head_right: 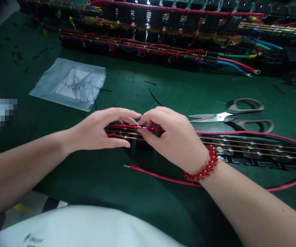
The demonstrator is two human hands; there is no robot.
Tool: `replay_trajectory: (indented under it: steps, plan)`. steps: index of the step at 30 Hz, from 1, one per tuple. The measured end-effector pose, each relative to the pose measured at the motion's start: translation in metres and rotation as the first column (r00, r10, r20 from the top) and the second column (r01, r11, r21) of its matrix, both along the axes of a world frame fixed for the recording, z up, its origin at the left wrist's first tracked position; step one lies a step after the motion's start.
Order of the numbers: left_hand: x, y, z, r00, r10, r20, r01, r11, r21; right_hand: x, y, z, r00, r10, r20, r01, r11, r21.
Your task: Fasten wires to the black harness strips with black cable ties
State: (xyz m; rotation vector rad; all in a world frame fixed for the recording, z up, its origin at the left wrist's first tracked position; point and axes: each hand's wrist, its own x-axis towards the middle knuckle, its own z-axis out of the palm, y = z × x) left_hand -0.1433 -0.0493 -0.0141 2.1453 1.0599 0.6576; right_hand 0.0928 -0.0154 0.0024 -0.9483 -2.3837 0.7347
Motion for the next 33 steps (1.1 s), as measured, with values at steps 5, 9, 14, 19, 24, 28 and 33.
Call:
replay_trajectory:
  steps: [5, 9, 14, 19, 24, 28, 33]
  plan:
    - [-0.0001, 0.0009, -0.0006, 1.000, -0.003, -0.004, 0.003, 1.000, 0.005, 0.0014, -0.0001, -0.0002, 1.000, 0.005, 0.011, -0.005, 1.000, -0.006]
    - [0.0006, 0.0015, 0.0005, 1.000, -0.007, -0.004, 0.007, 1.000, -0.010, 0.0022, -0.0007, 0.0007, 1.000, 0.019, 0.006, -0.019, 1.000, 0.000]
    - [0.0018, 0.0011, 0.0010, 0.999, 0.033, -0.011, -0.034, 0.998, -0.044, 0.0011, -0.0019, 0.0011, 1.000, 0.010, -0.009, -0.010, 1.000, -0.003]
    - [0.0017, 0.0010, 0.0015, 0.996, 0.045, -0.075, -0.045, 0.999, -0.005, 0.0016, -0.0025, 0.0010, 1.000, 0.005, -0.026, -0.005, 1.000, 0.003]
    - [0.0014, 0.0016, 0.0009, 0.997, 0.023, -0.074, -0.019, 0.999, 0.050, 0.0009, -0.0018, 0.0011, 1.000, 0.022, -0.022, -0.022, 1.000, 0.008]
    - [0.0012, 0.0019, -0.0007, 0.997, 0.015, -0.075, -0.009, 0.997, 0.080, 0.0003, -0.0013, 0.0014, 1.000, 0.014, -0.001, -0.014, 1.000, 0.010]
    - [0.0007, 0.0023, -0.0018, 0.997, 0.000, -0.071, 0.007, 0.995, 0.099, 0.0012, -0.0010, 0.0019, 1.000, 0.012, 0.024, -0.012, 1.000, 0.000]
